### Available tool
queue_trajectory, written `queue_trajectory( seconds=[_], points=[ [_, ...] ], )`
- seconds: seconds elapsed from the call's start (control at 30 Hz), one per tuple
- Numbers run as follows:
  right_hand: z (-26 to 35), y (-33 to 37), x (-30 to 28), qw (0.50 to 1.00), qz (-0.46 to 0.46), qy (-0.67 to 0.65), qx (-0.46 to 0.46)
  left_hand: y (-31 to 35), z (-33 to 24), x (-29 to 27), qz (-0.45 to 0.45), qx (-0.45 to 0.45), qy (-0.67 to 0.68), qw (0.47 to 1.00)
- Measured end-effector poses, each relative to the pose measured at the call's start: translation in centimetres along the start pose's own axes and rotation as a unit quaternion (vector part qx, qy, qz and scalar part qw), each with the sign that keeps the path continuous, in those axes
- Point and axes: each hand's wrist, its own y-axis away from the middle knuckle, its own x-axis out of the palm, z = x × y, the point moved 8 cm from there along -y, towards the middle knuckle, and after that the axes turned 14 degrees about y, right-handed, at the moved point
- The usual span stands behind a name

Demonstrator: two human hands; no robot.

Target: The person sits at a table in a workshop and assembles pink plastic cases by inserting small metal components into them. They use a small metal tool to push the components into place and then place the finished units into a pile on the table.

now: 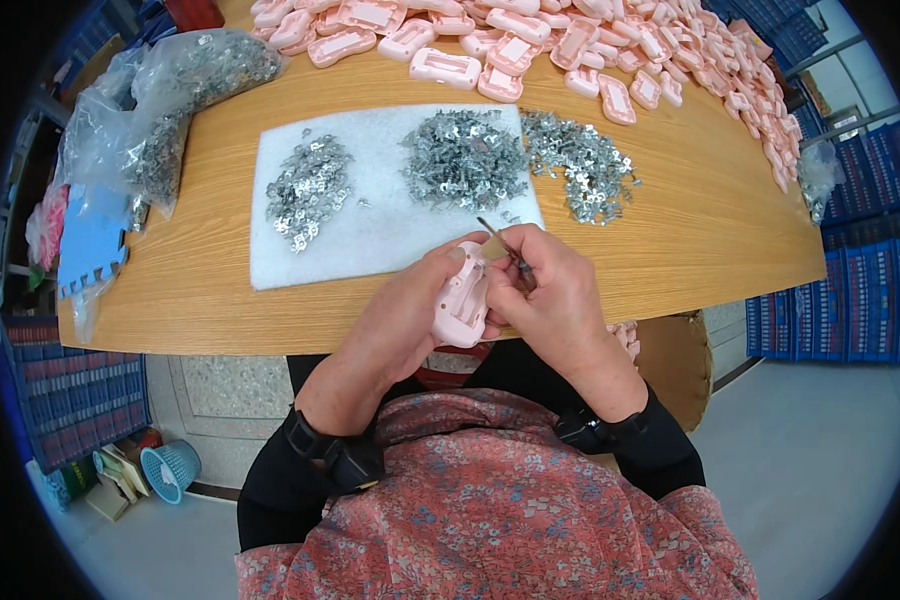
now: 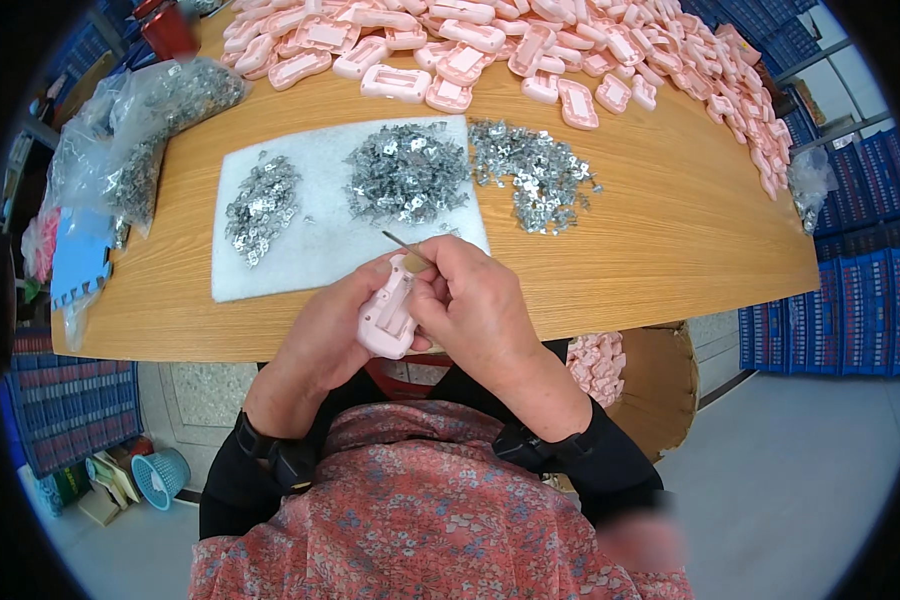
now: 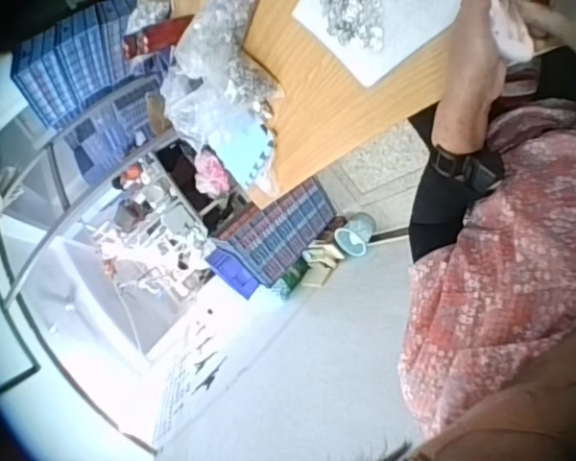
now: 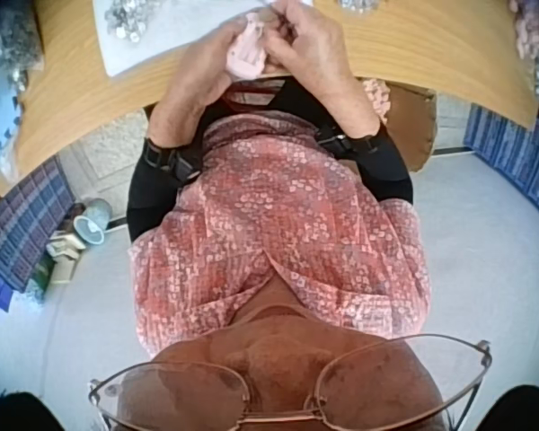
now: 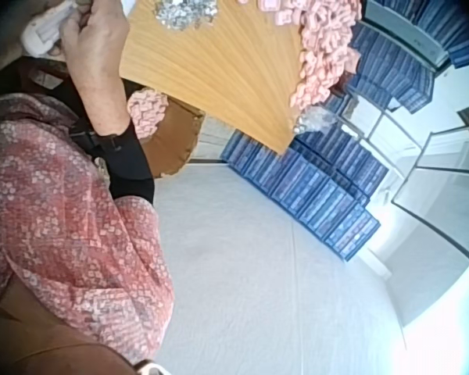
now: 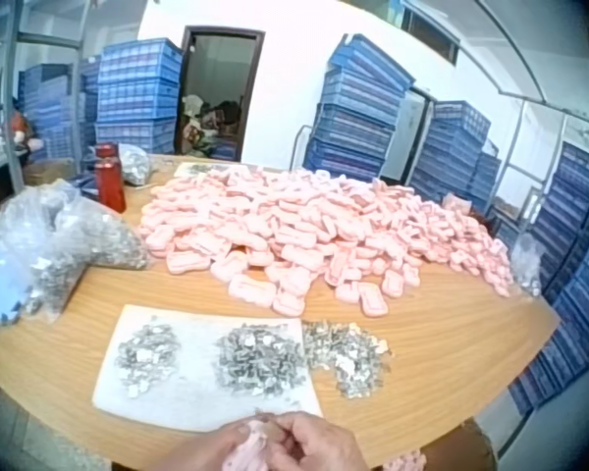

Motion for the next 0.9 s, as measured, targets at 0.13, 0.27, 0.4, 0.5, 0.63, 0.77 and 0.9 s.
queue_trajectory(
  seconds=[0.13,0.27,0.4,0.5,0.63,0.77,0.9],
  points=[
    [0.6,-0.1,-0.2,0.999,-0.004,0.018,-0.032,0.0,0.1,-0.1,-0.005,-0.001,-0.006,1.000],
    [0.1,0.0,-0.4,1.000,0.005,-0.008,-0.012,0.0,0.1,-0.1,0.000,-0.001,-0.009,1.000],
    [0.3,-0.4,-0.4,1.000,0.017,0.002,-0.019,0.2,-0.1,0.2,0.000,0.000,-0.005,1.000],
    [0.4,-0.5,-0.6,0.999,0.007,0.026,-0.041,0.2,-0.2,0.2,0.002,-0.004,-0.008,1.000],
    [1.1,-0.3,-0.4,0.997,0.027,0.020,-0.075,0.2,-0.3,0.2,0.000,-0.004,-0.011,1.000],
    [1.4,-0.4,-0.6,0.995,0.019,0.037,-0.087,0.2,-0.2,0.3,0.008,-0.002,-0.012,1.000],
    [1.8,-0.4,-0.4,0.993,0.013,0.070,-0.096,0.0,-0.1,0.2,-0.010,0.007,-0.024,1.000]
  ],
)
